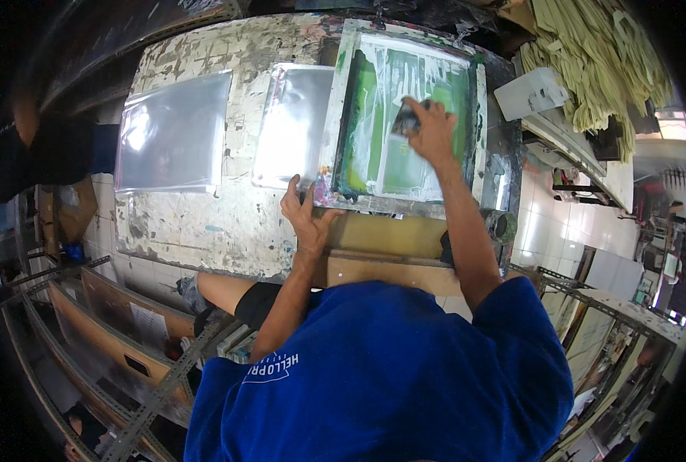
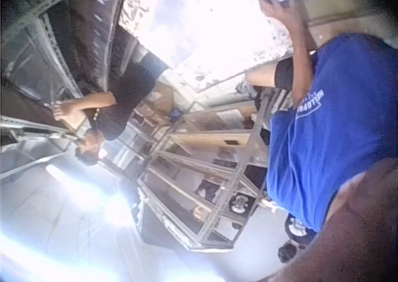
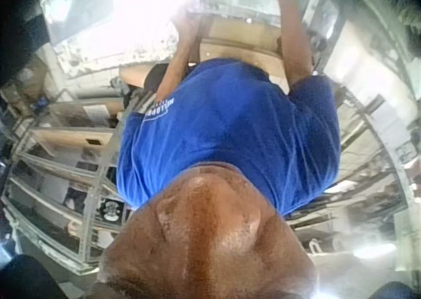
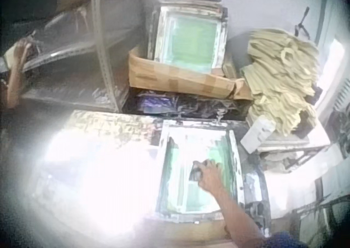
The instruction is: The person performs screen printing on plastic sheets, using a squeegee to spread ink through a mesh screen onto individual sheets placed on a table.
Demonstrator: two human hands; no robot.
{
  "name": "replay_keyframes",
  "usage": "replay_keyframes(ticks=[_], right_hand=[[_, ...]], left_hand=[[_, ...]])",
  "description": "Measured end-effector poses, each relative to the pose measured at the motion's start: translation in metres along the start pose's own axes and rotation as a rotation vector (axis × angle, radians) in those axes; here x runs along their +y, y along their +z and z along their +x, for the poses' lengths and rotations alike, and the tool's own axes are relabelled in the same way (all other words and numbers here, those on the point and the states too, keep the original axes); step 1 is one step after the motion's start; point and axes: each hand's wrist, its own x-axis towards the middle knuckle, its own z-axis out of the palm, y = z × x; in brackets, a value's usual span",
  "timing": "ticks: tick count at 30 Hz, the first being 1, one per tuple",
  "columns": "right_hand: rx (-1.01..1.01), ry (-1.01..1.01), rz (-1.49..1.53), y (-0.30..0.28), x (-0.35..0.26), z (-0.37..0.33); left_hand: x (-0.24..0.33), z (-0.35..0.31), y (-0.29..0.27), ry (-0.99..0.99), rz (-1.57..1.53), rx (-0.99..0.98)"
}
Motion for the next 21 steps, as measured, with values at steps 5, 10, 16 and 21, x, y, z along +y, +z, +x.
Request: replay_keyframes(ticks=[5, 10, 16, 21], right_hand=[[0.078, -0.004, 0.063, -0.002, 0.038, 0.067], [0.072, -0.062, 0.011, -0.02, 0.021, 0.06], [0.049, -0.12, 0.072, -0.057, -0.036, -0.026], [0.2, -0.216, 0.083, -0.135, -0.098, -0.073]], left_hand=[[0.003, 0.001, -0.001, 0.016, -0.03, 0.025], [-0.002, -0.004, 0.001, 0.004, -0.075, 0.022], [0.011, 0.004, -0.003, -0.009, -0.198, 0.05], [0.071, 0.042, -0.039, 0.021, -0.226, 0.152]])
